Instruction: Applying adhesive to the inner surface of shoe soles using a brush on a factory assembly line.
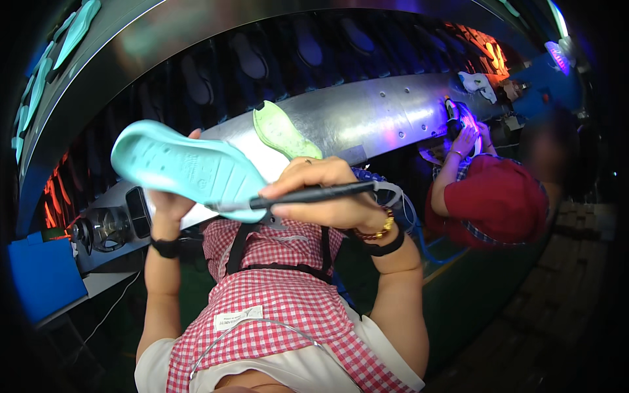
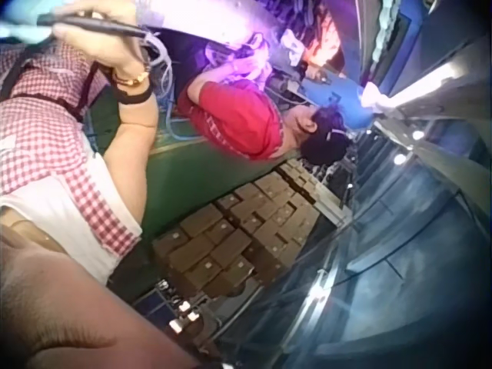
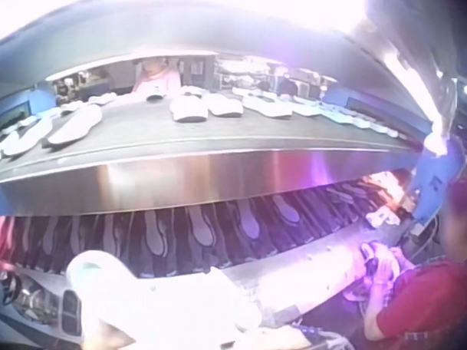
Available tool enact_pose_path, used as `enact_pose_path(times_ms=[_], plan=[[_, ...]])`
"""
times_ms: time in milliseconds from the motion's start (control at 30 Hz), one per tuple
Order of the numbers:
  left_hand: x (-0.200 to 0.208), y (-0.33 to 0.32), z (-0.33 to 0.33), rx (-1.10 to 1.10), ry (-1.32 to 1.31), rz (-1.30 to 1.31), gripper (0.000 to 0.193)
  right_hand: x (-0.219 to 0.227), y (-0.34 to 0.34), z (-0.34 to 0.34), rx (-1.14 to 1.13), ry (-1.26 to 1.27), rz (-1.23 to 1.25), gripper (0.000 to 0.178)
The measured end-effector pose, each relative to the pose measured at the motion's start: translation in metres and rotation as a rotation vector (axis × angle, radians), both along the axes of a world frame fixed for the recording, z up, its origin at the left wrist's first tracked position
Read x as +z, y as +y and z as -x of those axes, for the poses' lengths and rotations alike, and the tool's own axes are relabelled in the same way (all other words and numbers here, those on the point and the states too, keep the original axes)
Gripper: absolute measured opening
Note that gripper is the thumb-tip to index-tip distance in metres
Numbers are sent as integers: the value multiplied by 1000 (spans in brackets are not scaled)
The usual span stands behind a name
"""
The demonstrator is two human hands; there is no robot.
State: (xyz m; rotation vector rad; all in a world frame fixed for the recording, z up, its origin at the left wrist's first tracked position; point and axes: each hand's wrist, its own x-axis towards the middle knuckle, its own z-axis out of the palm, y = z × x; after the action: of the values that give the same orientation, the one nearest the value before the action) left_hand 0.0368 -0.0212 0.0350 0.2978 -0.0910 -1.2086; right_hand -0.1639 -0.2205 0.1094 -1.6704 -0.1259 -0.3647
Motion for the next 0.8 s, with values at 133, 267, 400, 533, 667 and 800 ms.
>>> enact_pose_path(times_ms=[133, 267, 400, 533, 667, 800], plan=[[-28, -26, 22, 7, -103, 33, 88, -24, 14, -24, -129, 340, -228, 18], [-28, -33, 38, 161, 78, 45, 86, -48, 23, -50, -241, 222, -92, 17], [-21, -27, 29, 390, -81, -236, 83, -43, 42, -54, -69, -65, 519, 20], [-19, -9, 21, 463, -122, -207, 83, -18, 40, -48, 249, -60, 427, 15], [-18, -11, 29, 400, -130, -41, 82, -8, 40, -61, -145, 227, 55, 17], [-10, -16, 27, 519, -211, -4, 81, -11, 52, -57, 123, 47, 246, 17]])
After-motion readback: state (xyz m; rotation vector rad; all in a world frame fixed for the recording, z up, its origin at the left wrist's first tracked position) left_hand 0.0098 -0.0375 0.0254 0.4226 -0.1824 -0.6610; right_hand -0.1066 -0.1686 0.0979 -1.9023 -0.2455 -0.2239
